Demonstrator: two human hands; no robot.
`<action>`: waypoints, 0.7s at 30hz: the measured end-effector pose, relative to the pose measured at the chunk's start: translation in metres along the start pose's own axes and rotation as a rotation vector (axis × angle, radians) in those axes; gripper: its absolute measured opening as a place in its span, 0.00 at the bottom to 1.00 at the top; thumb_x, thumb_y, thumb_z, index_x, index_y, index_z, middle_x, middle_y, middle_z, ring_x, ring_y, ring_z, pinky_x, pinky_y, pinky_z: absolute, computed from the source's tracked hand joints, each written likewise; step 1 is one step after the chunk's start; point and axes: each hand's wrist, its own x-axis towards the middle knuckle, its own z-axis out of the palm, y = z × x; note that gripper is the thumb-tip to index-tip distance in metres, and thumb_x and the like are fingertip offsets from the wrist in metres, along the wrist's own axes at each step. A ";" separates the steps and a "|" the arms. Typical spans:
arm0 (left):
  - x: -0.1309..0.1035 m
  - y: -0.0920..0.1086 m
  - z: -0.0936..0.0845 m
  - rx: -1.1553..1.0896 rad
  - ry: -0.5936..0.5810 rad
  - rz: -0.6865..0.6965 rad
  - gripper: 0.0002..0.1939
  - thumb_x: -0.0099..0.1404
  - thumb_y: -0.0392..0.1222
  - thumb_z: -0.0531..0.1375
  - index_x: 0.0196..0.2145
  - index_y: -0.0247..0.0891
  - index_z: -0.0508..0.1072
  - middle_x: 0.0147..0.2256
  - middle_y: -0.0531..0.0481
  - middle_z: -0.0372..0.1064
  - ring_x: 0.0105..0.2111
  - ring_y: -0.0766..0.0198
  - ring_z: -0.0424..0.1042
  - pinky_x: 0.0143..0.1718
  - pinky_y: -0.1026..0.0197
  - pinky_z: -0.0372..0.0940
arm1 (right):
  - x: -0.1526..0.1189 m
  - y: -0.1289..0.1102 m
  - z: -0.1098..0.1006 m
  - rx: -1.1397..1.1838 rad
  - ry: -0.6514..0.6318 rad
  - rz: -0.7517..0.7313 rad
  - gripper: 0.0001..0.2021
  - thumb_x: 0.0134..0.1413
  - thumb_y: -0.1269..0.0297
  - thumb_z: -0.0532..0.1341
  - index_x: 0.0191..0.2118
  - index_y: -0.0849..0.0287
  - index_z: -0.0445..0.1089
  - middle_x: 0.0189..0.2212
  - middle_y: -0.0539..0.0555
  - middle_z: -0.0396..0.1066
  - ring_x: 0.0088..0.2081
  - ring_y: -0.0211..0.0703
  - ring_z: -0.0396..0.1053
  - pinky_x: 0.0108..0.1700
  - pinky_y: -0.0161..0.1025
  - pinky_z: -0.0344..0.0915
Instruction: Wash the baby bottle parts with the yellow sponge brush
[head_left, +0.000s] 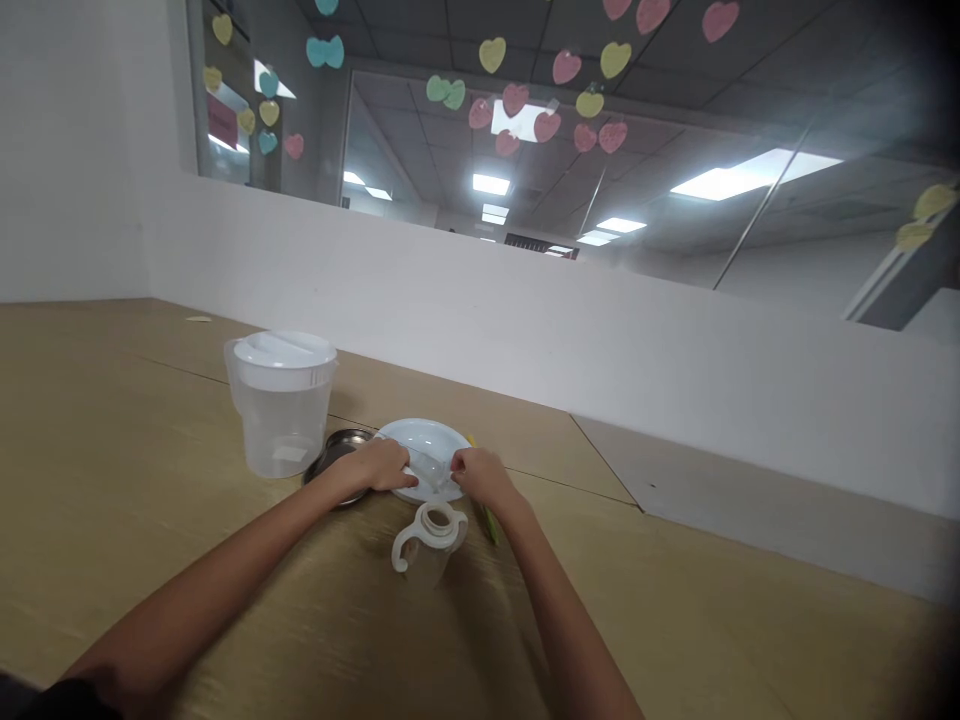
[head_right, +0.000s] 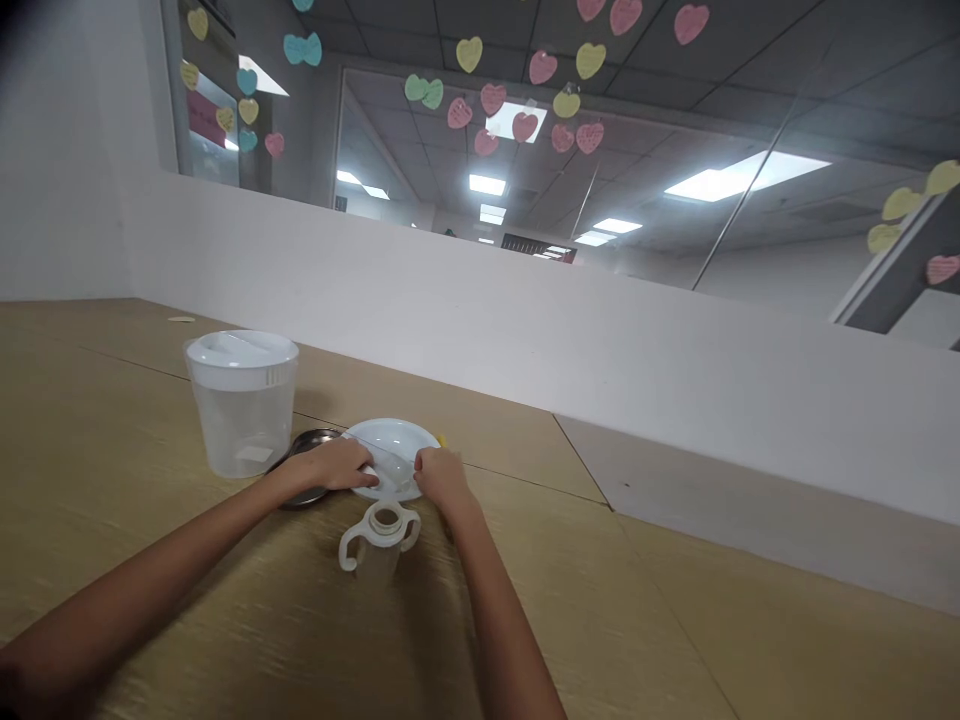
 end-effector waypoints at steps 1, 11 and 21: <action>0.000 0.000 0.000 -0.009 -0.011 -0.003 0.22 0.59 0.54 0.50 0.33 0.34 0.75 0.33 0.39 0.73 0.33 0.54 0.72 0.32 0.59 0.62 | 0.000 -0.001 0.000 -0.021 -0.005 -0.003 0.08 0.46 0.72 0.59 0.33 0.60 0.73 0.33 0.57 0.73 0.38 0.44 0.68 0.41 0.37 0.57; -0.038 0.015 -0.057 -0.228 0.049 0.089 0.22 0.61 0.55 0.48 0.36 0.37 0.73 0.34 0.45 0.73 0.33 0.59 0.70 0.32 0.63 0.58 | -0.028 -0.018 -0.048 0.016 -0.045 -0.160 0.13 0.55 0.67 0.51 0.35 0.63 0.73 0.33 0.55 0.73 0.34 0.38 0.67 0.34 0.31 0.56; -0.044 0.054 -0.041 -0.208 -0.048 0.270 0.25 0.50 0.52 0.61 0.43 0.37 0.69 0.43 0.44 0.68 0.41 0.54 0.68 0.38 0.60 0.60 | -0.049 -0.021 -0.072 0.038 -0.251 0.014 0.13 0.55 0.68 0.50 0.28 0.65 0.70 0.23 0.55 0.70 0.22 0.34 0.66 0.26 0.30 0.58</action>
